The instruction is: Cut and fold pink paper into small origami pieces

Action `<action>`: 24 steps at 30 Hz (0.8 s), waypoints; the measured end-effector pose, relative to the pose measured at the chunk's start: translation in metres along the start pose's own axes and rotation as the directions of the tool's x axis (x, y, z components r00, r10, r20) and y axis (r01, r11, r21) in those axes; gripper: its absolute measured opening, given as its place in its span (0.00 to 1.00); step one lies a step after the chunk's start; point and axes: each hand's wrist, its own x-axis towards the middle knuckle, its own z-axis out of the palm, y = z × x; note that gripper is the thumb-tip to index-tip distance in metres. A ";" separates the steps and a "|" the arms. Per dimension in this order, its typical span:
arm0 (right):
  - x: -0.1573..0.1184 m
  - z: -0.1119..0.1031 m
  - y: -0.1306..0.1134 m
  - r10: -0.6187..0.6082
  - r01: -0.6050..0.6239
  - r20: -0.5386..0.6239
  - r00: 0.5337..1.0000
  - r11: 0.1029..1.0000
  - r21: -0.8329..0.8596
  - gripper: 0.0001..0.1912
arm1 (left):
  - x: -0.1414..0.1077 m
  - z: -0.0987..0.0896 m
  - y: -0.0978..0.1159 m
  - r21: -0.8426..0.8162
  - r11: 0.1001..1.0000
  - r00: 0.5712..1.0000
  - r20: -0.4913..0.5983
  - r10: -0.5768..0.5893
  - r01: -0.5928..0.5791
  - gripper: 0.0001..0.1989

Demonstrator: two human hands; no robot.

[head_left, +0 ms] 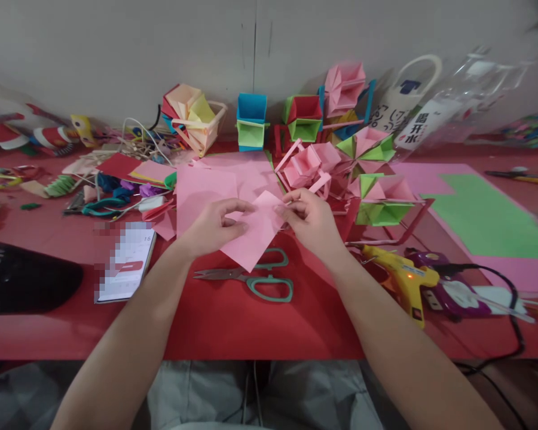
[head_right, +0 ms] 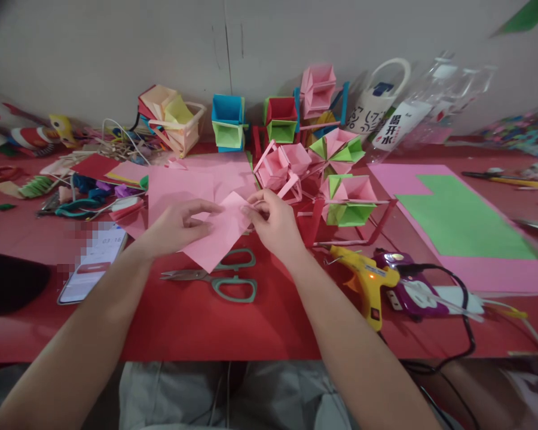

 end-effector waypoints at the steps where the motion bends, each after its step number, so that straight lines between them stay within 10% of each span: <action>1: -0.001 0.001 0.001 -0.031 0.030 -0.016 0.999 0.999 -0.029 0.12 | 0.000 0.001 0.001 -0.003 1.000 1.000 -0.004 -0.009 0.009 0.16; 9: 0.000 0.004 0.001 -0.348 0.312 -0.095 0.933 0.911 -0.269 0.06 | 0.003 0.008 -0.003 -0.019 1.000 0.994 -0.103 -0.019 0.017 0.16; 24: 0.000 0.008 -0.001 -0.189 0.191 0.050 0.981 0.981 -0.035 0.08 | 0.003 0.018 -0.002 -0.101 0.995 0.992 -0.126 -0.021 0.008 0.10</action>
